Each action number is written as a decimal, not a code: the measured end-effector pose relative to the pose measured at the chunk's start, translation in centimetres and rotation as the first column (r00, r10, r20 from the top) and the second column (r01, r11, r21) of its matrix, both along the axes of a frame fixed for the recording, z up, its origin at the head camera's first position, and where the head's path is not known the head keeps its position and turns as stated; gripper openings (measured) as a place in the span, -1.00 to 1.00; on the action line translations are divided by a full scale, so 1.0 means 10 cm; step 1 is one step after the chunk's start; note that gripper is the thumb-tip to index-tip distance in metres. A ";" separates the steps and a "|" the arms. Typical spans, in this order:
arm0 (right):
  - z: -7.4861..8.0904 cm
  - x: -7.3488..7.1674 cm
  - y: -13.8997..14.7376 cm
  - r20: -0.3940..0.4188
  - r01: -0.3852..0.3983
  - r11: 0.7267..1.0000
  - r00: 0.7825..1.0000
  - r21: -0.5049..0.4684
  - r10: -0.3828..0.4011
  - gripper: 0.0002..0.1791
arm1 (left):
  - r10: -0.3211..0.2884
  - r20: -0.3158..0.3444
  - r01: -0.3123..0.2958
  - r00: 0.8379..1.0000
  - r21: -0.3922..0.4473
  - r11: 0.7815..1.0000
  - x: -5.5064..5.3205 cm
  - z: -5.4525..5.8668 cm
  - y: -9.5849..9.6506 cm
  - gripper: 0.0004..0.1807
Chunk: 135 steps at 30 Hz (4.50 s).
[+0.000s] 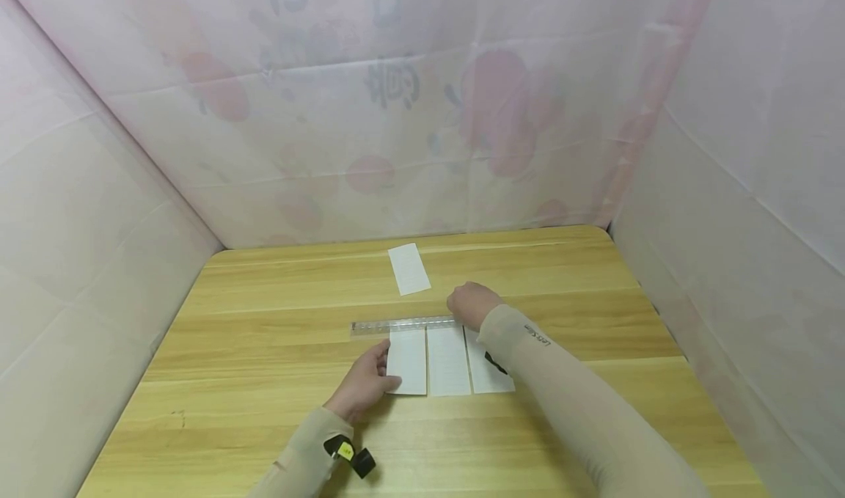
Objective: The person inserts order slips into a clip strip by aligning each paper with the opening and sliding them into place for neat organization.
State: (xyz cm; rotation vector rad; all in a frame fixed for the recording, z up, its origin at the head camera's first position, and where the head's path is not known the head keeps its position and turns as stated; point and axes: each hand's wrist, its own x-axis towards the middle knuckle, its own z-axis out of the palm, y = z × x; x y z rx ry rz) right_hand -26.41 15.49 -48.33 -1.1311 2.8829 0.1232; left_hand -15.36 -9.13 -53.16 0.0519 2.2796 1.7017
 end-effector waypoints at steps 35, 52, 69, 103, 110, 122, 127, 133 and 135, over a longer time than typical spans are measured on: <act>0.11 0.08 -0.02 0.054 0.053 0.999 0.997 0.004 -0.053 -0.81 | -0.654 -0.199 0.125 0.729 -0.901 0.414 0.07 0.19 0.01 -0.29; 0.12 0.11 -0.05 0.046 0.028 1.000 0.999 -0.002 -0.028 -0.83 | -0.651 -0.229 0.118 0.724 -0.889 0.443 0.08 0.15 -0.05 -0.30; 0.12 0.08 -0.04 0.046 0.032 0.999 0.998 -0.029 -0.030 -0.86 | -0.654 -0.282 0.097 0.702 -0.872 0.480 0.04 0.09 -0.12 -0.29; -0.38 0.07 1.04 0.061 0.244 0.844 0.968 -0.478 -0.245 -0.92 | -0.667 -0.074 0.215 0.742 -0.915 0.341 -1.31 0.40 0.22 -0.20; -0.44 0.06 0.98 0.076 0.252 0.817 0.965 -0.519 -0.250 -0.92 | -0.692 0.001 0.238 0.722 -0.939 0.247 -1.37 0.31 0.31 -0.09; -0.43 0.04 0.80 0.131 0.293 0.797 0.956 -0.528 -0.264 -0.89 | -0.614 0.013 0.250 0.789 -0.920 0.302 -1.43 0.24 0.30 -0.11; -0.47 0.05 0.76 0.143 0.307 0.792 0.951 -0.528 -0.273 -0.91 | -0.590 0.030 0.283 0.807 -0.896 0.342 -1.41 0.28 0.25 -0.12; -0.46 0.04 0.75 0.122 0.313 0.786 0.948 -0.533 -0.295 -0.94 | -0.539 0.071 0.328 0.840 -0.856 0.399 -1.39 0.38 0.15 -0.15; -0.45 0.03 0.75 0.116 0.309 0.787 0.949 -0.533 -0.293 -0.93 | -0.529 0.083 0.340 0.844 -0.846 0.409 -1.39 0.41 0.11 -0.15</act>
